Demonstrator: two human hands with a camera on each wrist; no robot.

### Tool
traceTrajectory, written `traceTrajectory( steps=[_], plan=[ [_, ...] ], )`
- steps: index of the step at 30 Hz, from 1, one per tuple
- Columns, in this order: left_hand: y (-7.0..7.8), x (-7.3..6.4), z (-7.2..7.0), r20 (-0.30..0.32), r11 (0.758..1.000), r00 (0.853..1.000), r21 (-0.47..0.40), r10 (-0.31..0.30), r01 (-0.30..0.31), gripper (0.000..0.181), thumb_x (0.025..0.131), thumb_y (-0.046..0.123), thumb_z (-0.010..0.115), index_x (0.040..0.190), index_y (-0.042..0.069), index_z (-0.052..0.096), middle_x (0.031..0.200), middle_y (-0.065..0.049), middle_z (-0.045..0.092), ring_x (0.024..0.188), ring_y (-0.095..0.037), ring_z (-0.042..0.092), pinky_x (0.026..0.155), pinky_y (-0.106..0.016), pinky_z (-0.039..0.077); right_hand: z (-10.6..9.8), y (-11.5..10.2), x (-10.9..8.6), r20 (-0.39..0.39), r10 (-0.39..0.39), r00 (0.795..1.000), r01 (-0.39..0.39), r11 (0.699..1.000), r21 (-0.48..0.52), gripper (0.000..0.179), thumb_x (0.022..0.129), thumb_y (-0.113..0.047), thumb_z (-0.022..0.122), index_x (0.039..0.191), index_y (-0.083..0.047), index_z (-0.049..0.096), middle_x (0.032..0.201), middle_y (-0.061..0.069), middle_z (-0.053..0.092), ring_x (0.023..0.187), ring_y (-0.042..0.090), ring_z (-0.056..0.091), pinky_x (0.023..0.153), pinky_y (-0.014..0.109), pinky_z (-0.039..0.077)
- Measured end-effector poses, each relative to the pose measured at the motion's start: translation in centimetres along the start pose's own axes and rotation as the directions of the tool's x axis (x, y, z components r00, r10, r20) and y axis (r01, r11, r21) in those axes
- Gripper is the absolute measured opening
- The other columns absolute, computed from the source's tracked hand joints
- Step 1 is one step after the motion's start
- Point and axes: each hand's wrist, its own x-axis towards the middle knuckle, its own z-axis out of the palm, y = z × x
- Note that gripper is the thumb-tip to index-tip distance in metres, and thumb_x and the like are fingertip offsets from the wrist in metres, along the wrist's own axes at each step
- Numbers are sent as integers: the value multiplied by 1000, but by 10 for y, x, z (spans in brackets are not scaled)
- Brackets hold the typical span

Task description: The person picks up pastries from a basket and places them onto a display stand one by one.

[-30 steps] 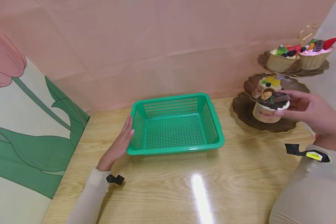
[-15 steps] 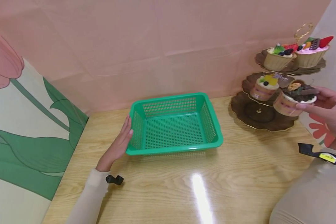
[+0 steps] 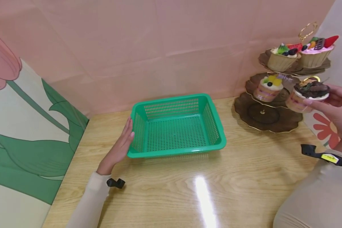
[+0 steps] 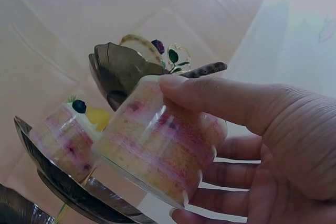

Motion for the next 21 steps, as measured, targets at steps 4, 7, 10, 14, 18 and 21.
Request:
traceTrajectory(
  steps=[4, 7, 10, 14, 18, 21],
  plan=[
    [-1, 0, 0, -1, 1000, 1000, 4, -1, 1, 65, 113, 39, 22, 162, 5, -4, 167, 8, -20, 155, -18, -9, 123, -50, 7, 6, -5, 1, 3, 40, 999, -40, 995, 88, 44, 96, -1, 68, 126, -33, 61, 98, -29, 61, 72, -13, 58, 56, 7, 45],
    [-2, 0, 0, 0, 1000, 1000, 8, -5, 5, 65, 113, 40, 21, 162, 5, -4, 167, 8, -20, 155, -19, -9, 123, -51, 8, 18, -20, 0, -62, 60, 996, -45, 974, 224, 42, 94, 5, 67, 119, -29, 67, 98, -26, 68, 77, -11, 65, 61, 6, 48],
    [-2, 0, 0, -1, 1000, 1000, 9, -7, 7, 64, 113, 37, 22, 162, 6, -4, 167, 7, -20, 155, -20, -9, 123, -51, 8, 30, -37, -5, -142, 116, 983, -65, 946, 318, 42, 92, 8, 69, 121, -22, 69, 103, -22, 69, 85, -10, 63, 67, 3, 46],
    [-2, 0, 1, 0, 1000, 1000, 12, -6, 6, 63, 114, 36, 22, 162, 6, -4, 167, 7, -20, 155, -20, -9, 123, -51, 8, 40, -55, -12, -185, 303, 935, -225, 909, 350, 48, 90, -3, 76, 129, -28, 64, 106, -22, 63, 89, -6, 55, 67, 4, 40],
    [-2, 0, 1, 0, 1000, 1000, 8, -8, 8, 64, 113, 39, 21, 162, 6, -4, 167, 8, -20, 155, -19, -9, 124, -50, 7, 49, -62, -11, -231, 382, 895, -270, 875, 401, 53, 87, -6, 81, 133, -27, 63, 106, -20, 64, 91, -4, 54, 67, 6, 38],
    [-1, 0, 1, -2, 1000, 1000, 4, -6, 6, 65, 113, 40, 21, 162, 6, -3, 167, 8, -20, 155, -19, -9, 123, -50, 7, 54, -63, -5, -298, 402, 866, -280, 883, 378, 56, 85, -11, 84, 135, -28, 64, 103, -21, 64, 89, -4, 52, 62, 9, 35]
  ],
)
